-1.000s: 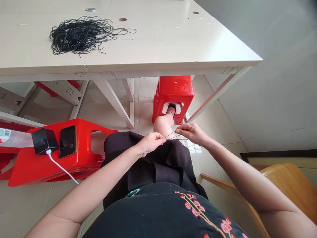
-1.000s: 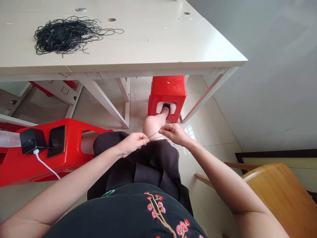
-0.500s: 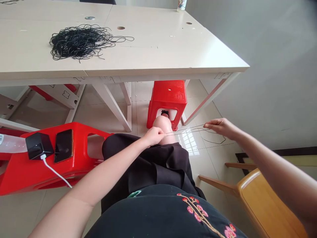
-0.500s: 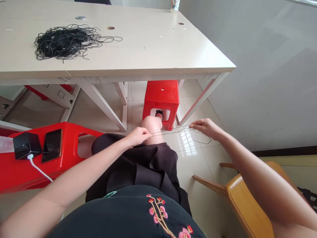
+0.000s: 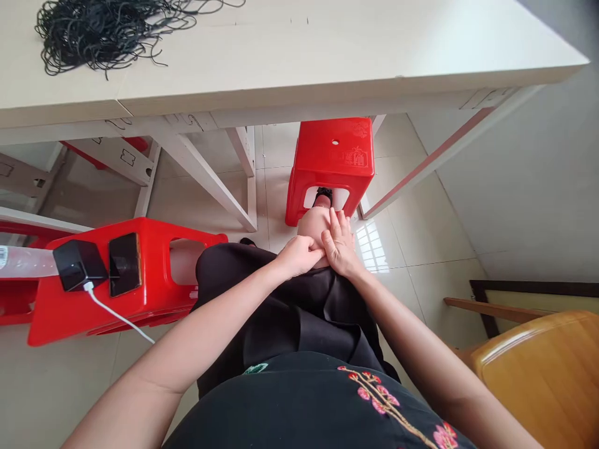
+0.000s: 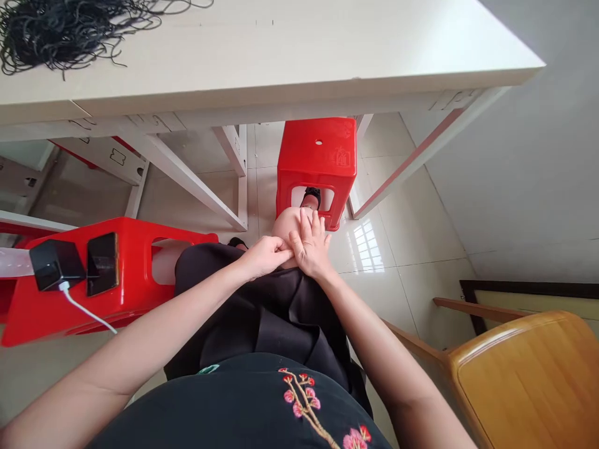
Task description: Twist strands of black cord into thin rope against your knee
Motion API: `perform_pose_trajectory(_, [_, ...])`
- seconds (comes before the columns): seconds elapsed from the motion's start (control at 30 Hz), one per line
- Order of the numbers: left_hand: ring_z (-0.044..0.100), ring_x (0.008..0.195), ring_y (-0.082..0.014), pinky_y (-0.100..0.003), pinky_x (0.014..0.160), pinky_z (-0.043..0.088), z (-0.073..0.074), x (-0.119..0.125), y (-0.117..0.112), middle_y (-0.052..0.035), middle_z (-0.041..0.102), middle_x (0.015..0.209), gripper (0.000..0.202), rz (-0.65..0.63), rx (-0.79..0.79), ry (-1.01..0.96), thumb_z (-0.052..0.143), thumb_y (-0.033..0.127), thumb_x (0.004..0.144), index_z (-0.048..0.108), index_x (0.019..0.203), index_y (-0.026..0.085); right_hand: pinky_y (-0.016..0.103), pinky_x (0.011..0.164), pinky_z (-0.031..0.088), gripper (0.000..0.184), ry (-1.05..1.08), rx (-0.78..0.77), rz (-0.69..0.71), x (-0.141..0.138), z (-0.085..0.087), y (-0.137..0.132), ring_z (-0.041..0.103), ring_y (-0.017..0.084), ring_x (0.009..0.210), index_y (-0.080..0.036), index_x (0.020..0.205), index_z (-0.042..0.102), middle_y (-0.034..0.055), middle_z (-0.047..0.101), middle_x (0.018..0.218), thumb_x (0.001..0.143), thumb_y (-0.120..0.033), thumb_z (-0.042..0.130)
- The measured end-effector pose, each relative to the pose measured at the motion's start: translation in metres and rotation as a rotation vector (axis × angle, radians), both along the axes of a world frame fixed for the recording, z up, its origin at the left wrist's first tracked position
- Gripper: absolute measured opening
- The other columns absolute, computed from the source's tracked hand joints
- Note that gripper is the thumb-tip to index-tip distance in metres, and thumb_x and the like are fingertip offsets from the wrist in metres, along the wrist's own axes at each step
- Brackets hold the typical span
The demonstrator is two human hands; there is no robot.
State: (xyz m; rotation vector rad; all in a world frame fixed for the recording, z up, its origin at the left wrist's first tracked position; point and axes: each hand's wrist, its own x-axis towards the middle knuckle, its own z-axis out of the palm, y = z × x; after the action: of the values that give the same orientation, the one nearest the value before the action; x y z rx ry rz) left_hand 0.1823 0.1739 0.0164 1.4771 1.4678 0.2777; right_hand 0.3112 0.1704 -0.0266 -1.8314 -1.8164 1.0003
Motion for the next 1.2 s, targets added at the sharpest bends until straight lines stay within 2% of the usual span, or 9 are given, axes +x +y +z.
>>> perform_pose_trajectory(0.17, [0.048, 0.054, -0.0108, -0.024, 0.053, 0.036, -0.004, -0.015, 0.01, 0.0008, 0.055, 0.057, 0.02, 0.105, -0.054, -0.073, 0.06, 0.034, 0.069, 0.057, 0.062, 0.016, 0.071, 0.104, 0.005, 0.065, 0.003, 0.014, -0.079, -0.007, 0.0, 0.03, -0.004, 0.031, 0.143, -0.033, 0.147, 0.007, 0.0062, -0.002, 0.156, 0.089, -0.061, 0.016])
perform_pose_trajectory(0.33, [0.045, 0.05, -0.0087, -0.023, 0.052, 0.036, -0.008, -0.037, 0.014, 0.0015, 0.053, 0.053, 0.022, 0.166, -0.129, -0.109, 0.063, 0.032, 0.069, 0.053, 0.058, 0.016, 0.073, 0.101, 0.008, 0.065, -0.036, 0.042, -0.047, -0.03, 0.002, 0.04, 0.002, 0.034, 0.142, -0.035, 0.147, 0.01, 0.0088, 0.004, 0.156, 0.088, -0.063, 0.018])
perform_pose_trajectory(0.53, [0.047, 0.052, -0.0086, -0.023, 0.055, 0.037, -0.016, -0.056, 0.018, 0.0012, 0.055, 0.055, 0.019, 0.176, -0.146, -0.112, 0.063, 0.028, 0.069, 0.054, 0.058, 0.016, 0.075, 0.098, 0.011, 0.068, -0.122, 0.117, -0.003, -0.051, 0.003, 0.049, 0.007, 0.038, 0.141, -0.034, 0.146, 0.017, 0.0107, 0.012, 0.155, 0.087, -0.066, 0.022])
perform_pose_trajectory(0.67, [0.051, 0.056, -0.0101, -0.023, 0.056, 0.038, -0.017, -0.063, 0.02, -0.0006, 0.059, 0.06, 0.015, 0.15, -0.122, -0.117, 0.063, 0.028, 0.069, 0.058, 0.063, 0.015, 0.071, 0.098, 0.019, 0.07, -0.2, 0.107, 0.042, -0.059, 0.003, 0.056, 0.013, 0.039, 0.139, -0.031, 0.146, 0.02, 0.0115, 0.015, 0.154, 0.086, -0.068, 0.021])
perform_pose_trajectory(0.77, [0.049, 0.052, -0.0095, -0.023, 0.051, 0.035, -0.014, -0.068, 0.022, -0.0012, 0.061, 0.063, 0.017, 0.137, -0.116, -0.056, 0.063, 0.031, 0.069, 0.059, 0.063, 0.016, 0.067, 0.098, 0.026, 0.074, -0.256, 0.11, 0.074, -0.063, 0.002, 0.062, 0.015, 0.041, 0.138, -0.028, 0.146, 0.021, 0.0127, 0.018, 0.152, 0.085, -0.07, 0.018])
perform_pose_trajectory(0.9, [0.039, 0.039, -0.0076, -0.023, 0.043, 0.025, -0.009, -0.073, 0.027, 0.0003, 0.056, 0.054, 0.019, 0.131, -0.148, 0.042, 0.066, 0.035, 0.067, 0.062, 0.063, 0.017, 0.065, 0.096, 0.03, 0.079, -0.264, 0.12, 0.11, -0.071, -0.003, 0.071, 0.018, 0.041, 0.137, -0.025, 0.146, 0.021, 0.0138, 0.024, 0.149, 0.083, -0.072, 0.016])
perform_pose_trajectory(1.07, [0.043, 0.044, -0.0088, -0.023, 0.047, 0.029, -0.009, -0.079, 0.03, 0.0016, 0.05, 0.047, 0.017, 0.169, -0.104, 0.017, 0.072, 0.027, 0.064, 0.061, 0.057, 0.016, 0.066, 0.093, 0.032, 0.081, -0.275, 0.205, 0.108, -0.083, -0.009, 0.073, 0.023, 0.042, 0.134, -0.022, 0.143, 0.029, 0.0156, 0.033, 0.144, 0.082, -0.073, 0.017])
perform_pose_trajectory(1.2, [0.043, 0.045, -0.009, -0.023, 0.048, 0.031, -0.012, -0.082, 0.029, 0.0026, 0.047, 0.045, 0.019, 0.184, -0.125, 0.008, 0.073, 0.026, 0.063, 0.059, 0.054, 0.016, 0.064, 0.092, 0.034, 0.081, -0.337, 0.237, 0.114, -0.09, -0.01, 0.072, 0.027, 0.043, 0.131, -0.019, 0.143, 0.029, 0.0183, 0.036, 0.141, 0.083, -0.072, 0.014])
